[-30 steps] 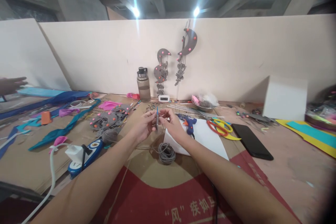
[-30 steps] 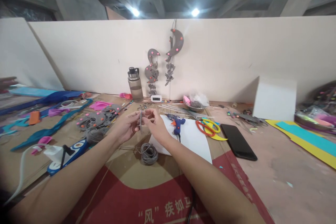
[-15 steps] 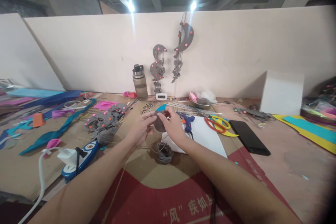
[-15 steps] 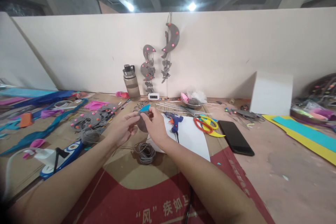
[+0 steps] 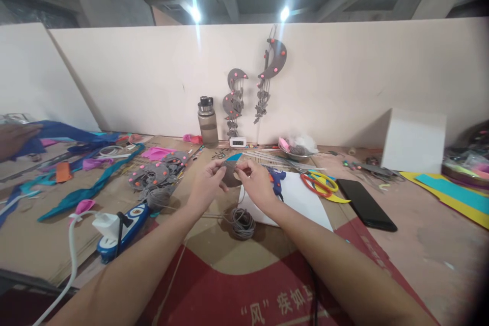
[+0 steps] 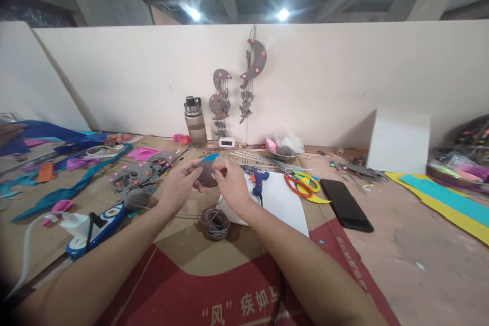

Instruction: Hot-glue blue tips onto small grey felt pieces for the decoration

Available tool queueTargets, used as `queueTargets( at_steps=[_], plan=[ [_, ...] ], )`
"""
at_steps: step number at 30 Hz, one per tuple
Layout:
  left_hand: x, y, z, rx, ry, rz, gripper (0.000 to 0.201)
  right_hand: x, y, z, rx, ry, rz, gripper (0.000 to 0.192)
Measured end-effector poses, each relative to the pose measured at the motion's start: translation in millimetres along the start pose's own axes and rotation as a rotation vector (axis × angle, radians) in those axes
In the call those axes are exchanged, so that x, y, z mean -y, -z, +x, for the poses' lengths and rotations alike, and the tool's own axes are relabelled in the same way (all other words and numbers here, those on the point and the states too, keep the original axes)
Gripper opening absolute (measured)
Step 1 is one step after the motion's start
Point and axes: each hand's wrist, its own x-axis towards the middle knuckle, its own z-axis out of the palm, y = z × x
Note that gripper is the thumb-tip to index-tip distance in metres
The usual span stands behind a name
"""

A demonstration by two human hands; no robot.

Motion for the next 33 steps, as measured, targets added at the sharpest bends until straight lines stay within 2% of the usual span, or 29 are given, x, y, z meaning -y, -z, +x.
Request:
queueTargets(
  at_steps=[6, 12, 18, 26, 33],
  plan=[
    [5, 2.2, 5, -0.008, 0.017, -0.074, 0.022, 4, -2, -3, -0.023, 0.026, 0.044, 0.007],
    [2, -1.6, 5, 0.042, 0.066, -0.242, 0.019, 1, -4, -3, 0.012, -0.095, 0.236, 0.006],
    [1, -2.3, 4, 0.048, 0.103, -0.336, 0.028, 6, -1, -1, -0.011, -0.079, 0.215, 0.007],
    [-1, -0.8, 5, -0.050, 0.084, -0.336, 0.027, 8, 0, -3, -0.031, -0.087, 0.152, 0.009],
    [1, 1.2, 8, -0.121, 0.072, -0.343, 0.026, 18, 3, -6, -0.074, 0.013, 0.092, 0.014]
  ],
)
